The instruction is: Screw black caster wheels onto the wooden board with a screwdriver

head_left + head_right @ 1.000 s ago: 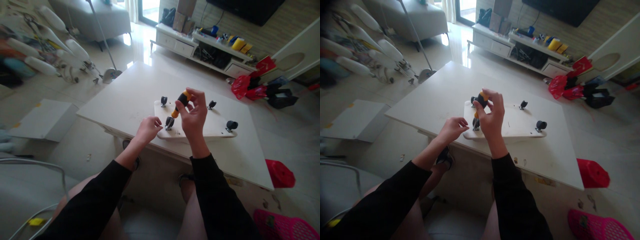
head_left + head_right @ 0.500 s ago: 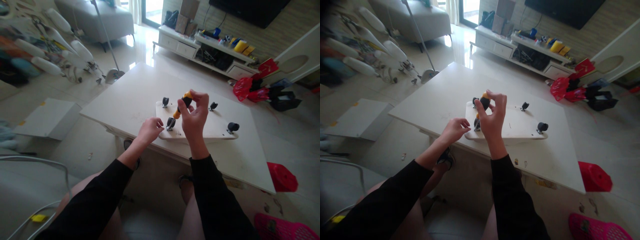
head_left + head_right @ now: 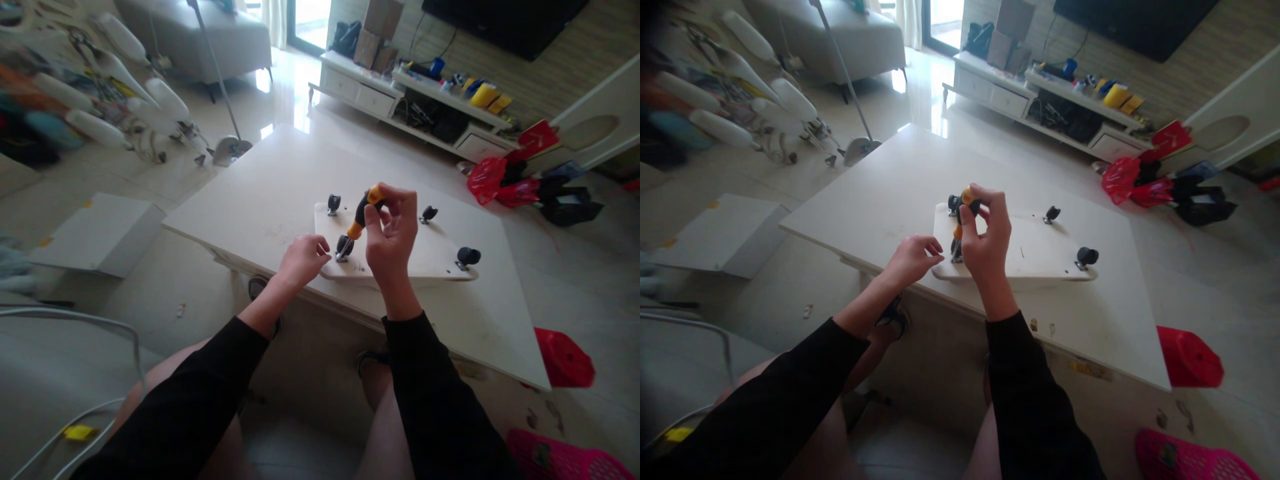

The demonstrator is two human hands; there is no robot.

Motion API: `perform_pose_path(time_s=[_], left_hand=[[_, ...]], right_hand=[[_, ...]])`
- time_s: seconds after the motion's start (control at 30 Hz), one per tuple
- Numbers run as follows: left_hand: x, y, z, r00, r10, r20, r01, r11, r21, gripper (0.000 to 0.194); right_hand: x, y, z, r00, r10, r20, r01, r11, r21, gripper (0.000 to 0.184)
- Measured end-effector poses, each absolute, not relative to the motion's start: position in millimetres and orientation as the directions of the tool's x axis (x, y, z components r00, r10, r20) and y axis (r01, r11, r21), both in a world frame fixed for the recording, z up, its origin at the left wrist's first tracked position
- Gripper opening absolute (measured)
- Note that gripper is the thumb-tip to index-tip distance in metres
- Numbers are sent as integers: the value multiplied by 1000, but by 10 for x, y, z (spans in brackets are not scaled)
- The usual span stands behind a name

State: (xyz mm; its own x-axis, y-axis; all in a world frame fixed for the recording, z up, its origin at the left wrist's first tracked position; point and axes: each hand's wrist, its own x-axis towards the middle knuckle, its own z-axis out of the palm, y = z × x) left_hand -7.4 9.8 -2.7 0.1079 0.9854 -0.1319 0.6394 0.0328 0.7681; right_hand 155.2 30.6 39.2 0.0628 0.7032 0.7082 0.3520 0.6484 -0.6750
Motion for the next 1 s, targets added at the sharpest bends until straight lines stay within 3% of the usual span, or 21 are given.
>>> perform_pose_path(time_s=[0.13,0.33,0.5,0.67,0.83,1.0], left_hand=[[-76,105,-38,102,986,-131,645,35,763,7],[-71,104,-42,106,986,-129,643,31,765,7],[-71,94,-23,100,985,-140,651,42,758,8],[-71,96,-25,108,984,-139,646,37,763,8],[-68,92,-25,96,985,-145,655,48,754,8],[-65,88,-13,104,984,-145,637,46,770,9]], right_hand=[[1611,308,394,253,658,709,443,573,-689,42],[1659,321,389,78,719,690,289,647,-706,25],[1660,309,397,230,640,733,387,631,-672,37],[1657,277,404,20,713,701,280,669,-689,25],[1659,291,388,155,695,702,379,614,-692,44],[1655,285,396,-21,708,706,312,676,-668,27]])
